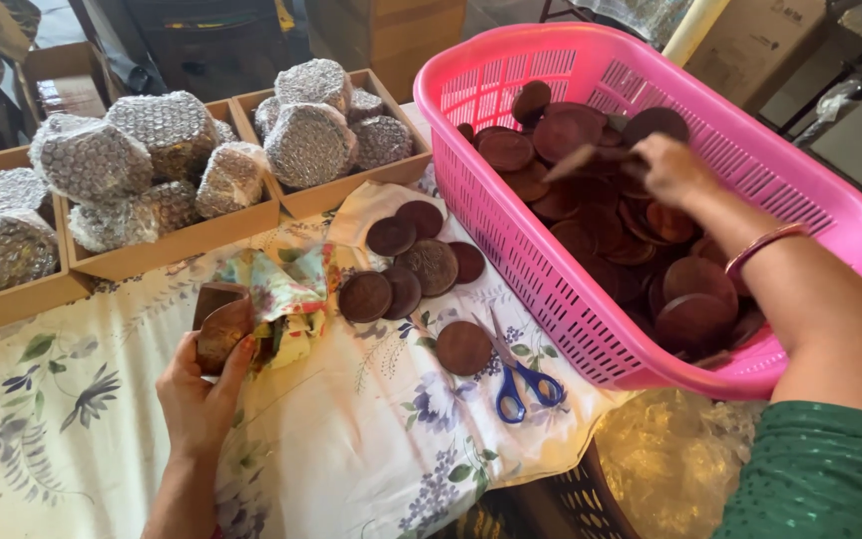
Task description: Cleaning and smoothing small clay bowls or lamps using a cloth and organizing them into boxes.
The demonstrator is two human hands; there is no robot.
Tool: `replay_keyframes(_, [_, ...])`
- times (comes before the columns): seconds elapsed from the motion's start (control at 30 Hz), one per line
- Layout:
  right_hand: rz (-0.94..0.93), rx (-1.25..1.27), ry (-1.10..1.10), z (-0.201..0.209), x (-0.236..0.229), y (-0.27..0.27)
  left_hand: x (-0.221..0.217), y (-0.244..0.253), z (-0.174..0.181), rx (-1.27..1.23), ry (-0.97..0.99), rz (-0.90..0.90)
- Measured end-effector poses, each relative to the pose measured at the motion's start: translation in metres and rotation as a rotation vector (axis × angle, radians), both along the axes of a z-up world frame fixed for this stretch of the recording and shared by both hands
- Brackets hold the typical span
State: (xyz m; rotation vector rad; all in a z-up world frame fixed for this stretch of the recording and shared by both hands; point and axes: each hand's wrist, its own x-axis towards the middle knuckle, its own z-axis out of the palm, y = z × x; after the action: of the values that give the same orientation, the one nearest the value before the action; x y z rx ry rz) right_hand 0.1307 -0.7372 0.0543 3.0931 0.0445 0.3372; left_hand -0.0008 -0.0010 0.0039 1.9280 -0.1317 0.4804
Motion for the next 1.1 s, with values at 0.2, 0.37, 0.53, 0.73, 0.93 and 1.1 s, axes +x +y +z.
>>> replay_keyframes(0.2, [-0.3, 0.059, -0.005, 0.088, -0.036, 0.034, 0.002, 0.0, -0.004, -0.091, -0.004, -0.04])
replay_keyframes(0.37, [-0.413, -0.443, 0.396, 0.035, -0.037, -0.015, 0.002, 0.003, -0.007, -0.006, -0.019, 0.005])
replay_keyframes(0.53, [-0.478, -0.026, 0.609, -0.035, 0.009, -0.066, 0.0, -0.004, 0.002, 0.048, 0.039, 0.041])
replay_keyframes(0.73, [-0.573, 0.113, 0.637, -0.01, -0.011, -0.006, 0.0, 0.0, -0.004, 0.012, 0.002, 0.013])
replay_keyframes(0.93, [-0.75, 0.111, 0.595, 0.03, -0.03, 0.049, -0.001, -0.002, 0.003, 0.039, 0.01, 0.032])
replay_keyframes(1.1, [-0.795, 0.235, 0.525, 0.052, -0.048, 0.078, -0.002, -0.002, 0.003, 0.094, 0.005, 0.047])
